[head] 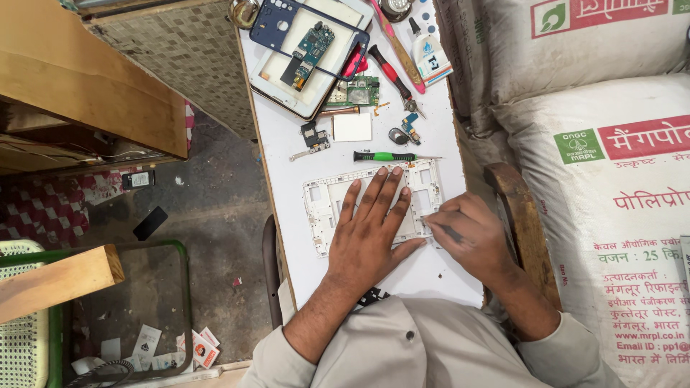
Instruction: The person works at a repair bench, holding a white phone mid-frame steady with one hand while prying at its edge with a small tool in the other hand. They then lift the frame, work along its edges, and finally manipulate a black plastic phone component with both hands.
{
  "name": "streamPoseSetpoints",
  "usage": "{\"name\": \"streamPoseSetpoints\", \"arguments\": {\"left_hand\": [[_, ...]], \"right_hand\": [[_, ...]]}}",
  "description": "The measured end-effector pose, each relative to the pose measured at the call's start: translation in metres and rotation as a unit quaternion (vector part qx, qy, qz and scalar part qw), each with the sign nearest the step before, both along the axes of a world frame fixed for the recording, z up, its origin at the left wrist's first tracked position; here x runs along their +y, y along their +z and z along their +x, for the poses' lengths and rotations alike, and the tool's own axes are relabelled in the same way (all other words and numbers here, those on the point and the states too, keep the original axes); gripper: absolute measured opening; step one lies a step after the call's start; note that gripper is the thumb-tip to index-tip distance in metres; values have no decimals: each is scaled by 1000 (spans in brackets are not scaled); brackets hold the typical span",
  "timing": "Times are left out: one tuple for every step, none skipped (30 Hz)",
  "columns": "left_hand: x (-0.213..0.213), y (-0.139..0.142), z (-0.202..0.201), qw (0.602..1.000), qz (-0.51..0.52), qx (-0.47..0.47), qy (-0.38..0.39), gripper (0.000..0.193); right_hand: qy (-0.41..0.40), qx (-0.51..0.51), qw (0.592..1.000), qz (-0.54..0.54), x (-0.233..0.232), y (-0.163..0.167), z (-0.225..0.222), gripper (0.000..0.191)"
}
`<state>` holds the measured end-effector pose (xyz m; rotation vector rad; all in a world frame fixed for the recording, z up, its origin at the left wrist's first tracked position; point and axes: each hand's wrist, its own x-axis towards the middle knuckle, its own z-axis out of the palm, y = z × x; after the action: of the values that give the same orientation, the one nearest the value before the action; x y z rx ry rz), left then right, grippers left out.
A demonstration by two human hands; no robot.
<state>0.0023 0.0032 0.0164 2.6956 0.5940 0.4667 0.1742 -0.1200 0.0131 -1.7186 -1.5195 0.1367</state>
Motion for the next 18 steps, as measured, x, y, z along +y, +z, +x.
{"name": "streamPoseSetpoints", "arguments": {"left_hand": [[0, 0, 0, 1000, 2, 0, -1, 75], [0, 0, 0, 1000, 1, -2, -2, 75], [0, 0, 0, 1000, 0, -3, -2, 75], [0, 0, 0, 1000, 0, -5, -2, 75], [0, 1, -1, 1000, 0, -3, -2, 75], [0, 1, -1, 1000, 1, -1, -1, 75], [0, 1, 0, 1000, 1, 0, -1, 75], [0, 1, 0, 1000, 1, 0, 0, 75], [0, 0, 0, 1000, 1, -1, 0, 75], [0, 0, 0, 1000, 2, -1, 1, 76], [0, -1, 0, 1000, 3, -1, 1, 76], [0, -1, -1, 1000, 5, 0, 1, 76], [0, -2, -1, 1000, 8, 0, 1, 77], [0, -2, 0, 1000, 6, 1, 1, 76], [0, -3, 0, 1000, 3, 3, 2, 76], [-1, -3, 0, 1000, 2, 5, 2, 75], [-1, -3, 0, 1000, 1, 5, 3, 76], [-1, -3, 0, 1000, 0, 5, 4, 76]], "right_hand": [[2, -20, 1000, 5, 0, -1, 0, 18], [-20, -3, 1000, 0, -1, -2, 0, 19], [-41, 15, 999, -4, -2, -3, -2, 19], [-62, 32, 998, -8, -4, -4, -3, 20], [-80, 53, 995, -6, -6, -5, -4, 18], [-98, 74, 992, -4, -8, -6, -5, 17], [-116, 94, 989, -2, -10, -7, -5, 15], [-117, 114, 986, 13, -12, -8, -4, 15], [-118, 133, 984, 27, -14, -9, -4, 15], [-118, 153, 980, 41, -16, -10, -3, 14], [-121, 162, 979, 37, -19, -10, -3, 15], [-124, 171, 977, 33, -23, -10, -2, 15], [-127, 180, 975, 29, -26, -10, -2, 15], [-138, 179, 974, 12, -28, -11, -2, 15], [-149, 179, 973, -5, -30, -11, -1, 16], [-159, 179, 971, -21, -31, -11, 0, 16], [-141, 169, 975, -17, -33, -10, -1, 16], [-123, 159, 980, -12, -34, -10, 0, 15]]}}
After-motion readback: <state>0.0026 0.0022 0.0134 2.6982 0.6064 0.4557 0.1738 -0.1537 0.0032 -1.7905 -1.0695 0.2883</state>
